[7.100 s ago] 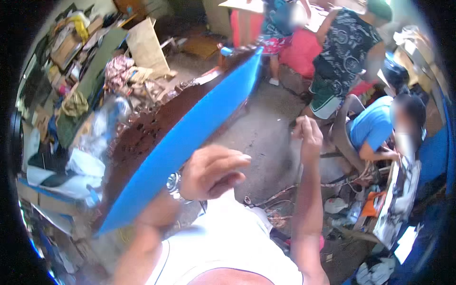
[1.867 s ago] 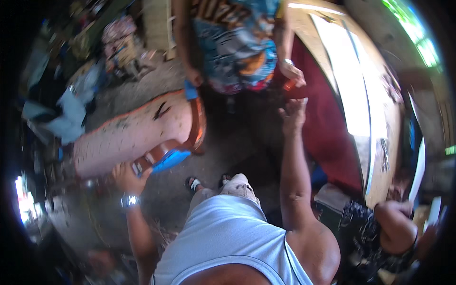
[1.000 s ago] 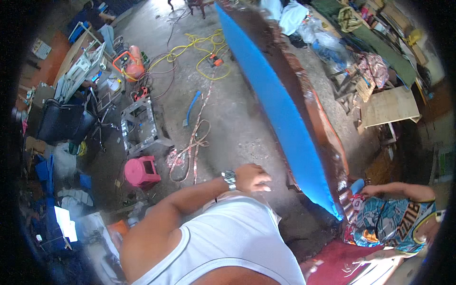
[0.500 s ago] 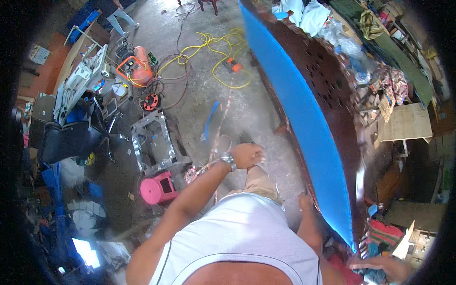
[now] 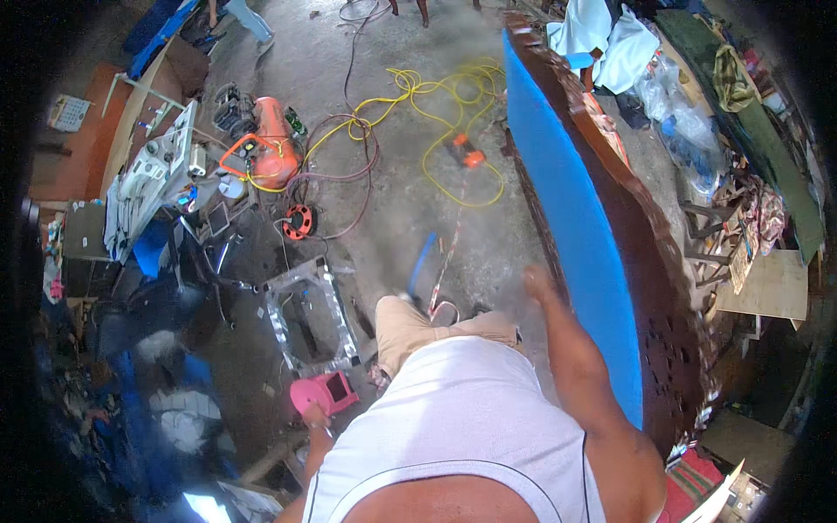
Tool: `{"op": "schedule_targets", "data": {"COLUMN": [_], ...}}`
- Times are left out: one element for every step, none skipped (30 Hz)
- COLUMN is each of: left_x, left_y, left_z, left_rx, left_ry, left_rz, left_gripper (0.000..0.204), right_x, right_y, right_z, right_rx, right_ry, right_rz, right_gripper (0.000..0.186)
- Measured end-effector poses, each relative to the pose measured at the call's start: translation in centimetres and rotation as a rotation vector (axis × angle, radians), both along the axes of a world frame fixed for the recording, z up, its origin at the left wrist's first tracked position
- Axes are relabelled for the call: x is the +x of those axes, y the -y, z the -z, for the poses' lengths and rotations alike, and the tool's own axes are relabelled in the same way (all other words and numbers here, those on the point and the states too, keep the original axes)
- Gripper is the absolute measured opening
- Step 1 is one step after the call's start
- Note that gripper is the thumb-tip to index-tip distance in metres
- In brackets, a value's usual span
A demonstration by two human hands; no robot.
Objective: Applying and securing fabric/trim to a wooden chair frame using a staple gun and heat source.
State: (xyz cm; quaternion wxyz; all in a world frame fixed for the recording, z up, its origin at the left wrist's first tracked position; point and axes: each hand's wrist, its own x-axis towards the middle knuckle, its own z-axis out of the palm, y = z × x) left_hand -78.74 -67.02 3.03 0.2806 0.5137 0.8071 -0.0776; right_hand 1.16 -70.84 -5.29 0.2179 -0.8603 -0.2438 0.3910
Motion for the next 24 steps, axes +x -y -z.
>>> {"op": "schedule_targets", "data": {"left_x": [1.9,3.3,4.4,5.5,6.9,7.1,7.4,8.6,9.9,11.8,12.4,13.4,14.6,15.5,17.6,18.9,24.4,26.1,24.8,36.5,41.6,44.0,49.3,57.1], "left_y": [-1.4,-4.7,-8.4,-13.0,-18.2,-23.8,-29.4,-35.0,-39.8,-44.5,-48.7,-53.0,-57.9,-63.7,-74.1,-79.7,-87.4,-92.6,-98.7,-103.6,-109.2,-113.2,-113.4,-111.8], "left_z": [-1.3,-1.3,-0.9,-0.2,0.5,0.8,1.1,1.5,1.8,2.4,2.8,3.1,3.3,4.4,4.2,2.1,1.3,0.1,-2.1,-5.6,-11.1,-13.3,-10.3,-7.9], "left_rx": [-0.005,-0.01,-0.004,0.002,0.003,0.002,0.002,0.005,-0.002,-0.013,-0.021,-0.025,-0.021,-0.015,-0.257,-0.154,0.039,0.064,0.176,0.198,0.313,0.35,0.22,0.101], "left_ry": [0.018,0.004,-0.017,-0.032,-0.041,-0.063,-0.085,-0.1,-0.103,-0.096,-0.112,-0.131,-0.155,-0.197,-0.327,-0.224,0.176,-0.062,-0.345,-0.126,-0.069,0.02,0.272,0.515], "left_rz": [-0.013,0.059,0.123,0.198,0.29,0.388,0.487,0.583,0.692,0.811,0.925,1.045,1.172,1.314,1.453,1.023,0.804,0.832,1.464,0.942,0.969,0.955,0.839,0.726], "left_gripper": [0.021,0.022,0.024,0.025,0.027,0.028,0.03,0.031,0.033,0.034,0.036,0.037,0.039,0.04,0.049,0.045,0.035,0.047,0.046,0.045,0.044,0.043,0.042,0.041], "right_x": [1.1,1.3,0.5,-0.3,-0.2,-0.9,-1.7,-1.7,-1.5,-1.4,-3.0,-4.4,-6.5,-8.4,-10.4,-11.8,-14.4,-14.4,-15.5,-17.6,-18.9,-19.5,-20.2,-19.0], "right_y": [-4.4,-8.4,-13.5,-17.9,-20.6,-23.3,-26.0,-28.3,-28.1,-26.6,-26.4,-25.5,-25.6,-24.3,-22.2,-20.6,-17.8,-13.3,-13.1,-17.0,-23.1,-24.6,-21.7,-21.7], "right_z": [-0.9,-2.5,-6.0,-8.3,-8.3,-7.6,-7.0,-6.0,-3.0,1.0,1.8,2.1,1.7,2.8,3.4,6.0,8.5,10.3,12.8,12.7,12.1,14.4,16.7,18.0], "right_rx": [0.029,0.025,0.023,0.02,-0.009,-0.011,-0.077,-0.141,-0.157,-0.248,-0.322,-0.392,-0.456,-0.414,-0.345,-0.328,-0.345,-0.361,-0.444,-0.502,-0.481,-0.578,-0.761,-0.815], "right_ry": [0.201,0.201,0.091,-0.012,0.144,0.135,0.123,0.118,0.121,-0.01,-0.165,-0.146,-0.134,0.057,0.258,0.333,0.38,0.374,0.324,0.255,0.121,0.135,0.157,0.174], "right_rz": [-0.232,-0.224,-0.192,-0.15,-0.24,-0.206,-0.14,-0.078,-0.033,0.051,0.13,0.189,0.253,-0.205,-0.651,-0.56,-0.414,-0.386,-0.695,-0.272,0.077,-0.16,-0.38,-0.399], "right_gripper": [0.037,0.037,0.027,0.022,0.028,0.028,0.029,0.034,0.034,0.03,0.029,0.026,0.023,0.023,0.023,0.023,0.023,0.023,0.025,0.028,0.032,0.036,0.039,0.041]}}
